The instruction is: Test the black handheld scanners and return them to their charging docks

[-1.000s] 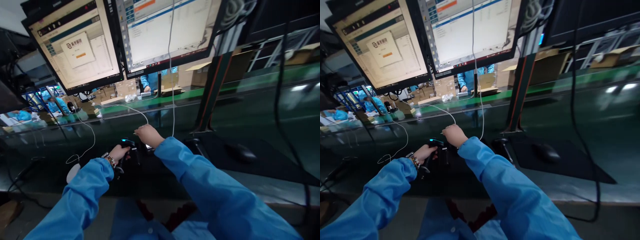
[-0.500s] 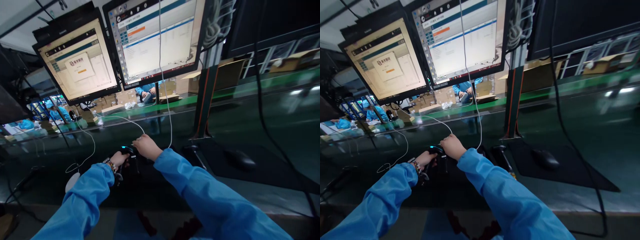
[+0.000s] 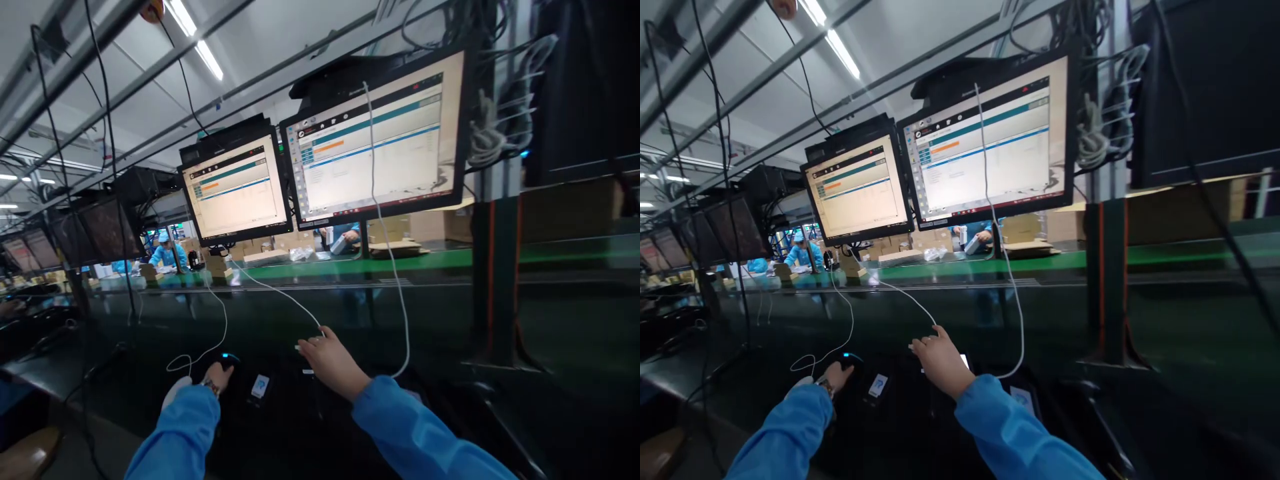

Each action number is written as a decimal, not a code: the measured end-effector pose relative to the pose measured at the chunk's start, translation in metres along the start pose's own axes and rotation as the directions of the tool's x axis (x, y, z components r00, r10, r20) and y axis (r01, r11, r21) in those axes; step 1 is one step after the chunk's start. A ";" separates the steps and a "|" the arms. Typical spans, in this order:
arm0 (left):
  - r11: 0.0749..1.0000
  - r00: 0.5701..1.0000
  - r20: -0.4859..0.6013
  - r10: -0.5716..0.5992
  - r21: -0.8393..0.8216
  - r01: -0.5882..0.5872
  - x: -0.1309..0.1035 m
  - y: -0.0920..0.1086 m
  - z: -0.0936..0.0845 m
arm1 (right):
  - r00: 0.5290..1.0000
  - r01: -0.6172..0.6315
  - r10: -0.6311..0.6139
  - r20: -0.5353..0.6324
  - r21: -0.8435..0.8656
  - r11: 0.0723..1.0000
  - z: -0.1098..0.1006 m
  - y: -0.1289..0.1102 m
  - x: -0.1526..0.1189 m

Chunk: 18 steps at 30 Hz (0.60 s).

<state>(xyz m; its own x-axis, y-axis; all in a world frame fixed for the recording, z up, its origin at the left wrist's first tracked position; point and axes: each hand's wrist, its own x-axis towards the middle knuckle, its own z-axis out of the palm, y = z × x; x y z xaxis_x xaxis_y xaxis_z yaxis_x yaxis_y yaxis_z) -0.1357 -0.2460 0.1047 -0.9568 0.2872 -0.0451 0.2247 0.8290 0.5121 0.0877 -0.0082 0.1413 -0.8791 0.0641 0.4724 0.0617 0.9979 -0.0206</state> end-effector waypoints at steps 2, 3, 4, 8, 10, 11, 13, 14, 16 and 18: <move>0.996 0.998 -0.049 0.050 0.071 -0.047 -0.012 0.004 0.010 | 1.000 -0.001 0.001 -0.019 0.021 1.000 0.008 -0.001 -0.002; 0.990 0.991 -0.082 0.104 0.104 -0.095 -0.020 0.010 0.015 | 1.000 -0.011 0.012 -0.023 0.032 0.999 0.011 0.000 -0.002; 0.977 0.978 -0.107 0.181 0.133 -0.166 -0.029 0.019 0.020 | 0.999 -0.026 0.027 -0.021 0.045 0.999 0.014 0.000 -0.003; 0.826 0.844 0.077 0.531 0.179 -0.535 -0.074 0.069 0.055 | 0.997 -0.078 0.077 0.024 0.071 0.994 0.021 0.003 -0.002; 0.793 0.810 0.235 0.538 0.185 -0.580 -0.093 0.095 0.077 | 0.995 -0.095 0.092 0.046 0.058 0.994 0.022 0.003 -0.002; 0.801 0.818 0.280 0.503 0.206 -0.563 -0.100 0.105 0.088 | 0.994 -0.106 0.104 0.045 0.052 0.993 0.023 0.003 -0.002; 0.823 0.848 0.308 0.431 0.251 -0.509 -0.107 0.122 0.104 | 0.991 -0.132 0.131 0.021 0.048 0.990 0.025 0.003 -0.005; 0.833 0.859 0.312 0.405 0.260 -0.487 -0.108 0.128 0.109 | 0.990 -0.143 0.143 0.010 0.047 0.989 0.027 0.004 -0.007; 0.850 0.857 0.338 0.390 0.227 -0.476 -0.103 0.135 0.113 | 0.987 -0.159 0.159 0.003 0.047 0.986 0.031 0.005 -0.010; 0.886 0.852 0.374 0.367 0.137 -0.443 -0.094 0.137 0.110 | 0.986 -0.167 0.166 0.005 0.050 0.985 0.034 0.006 -0.013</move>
<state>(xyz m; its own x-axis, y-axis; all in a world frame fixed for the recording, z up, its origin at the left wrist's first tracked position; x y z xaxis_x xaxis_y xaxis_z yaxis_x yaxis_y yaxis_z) 0.0050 -0.1062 0.0846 -0.6634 0.7285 -0.1707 0.6480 0.6734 0.3559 0.0837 -0.0025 0.1048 -0.8591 0.2294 0.4576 0.1836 0.9726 -0.1429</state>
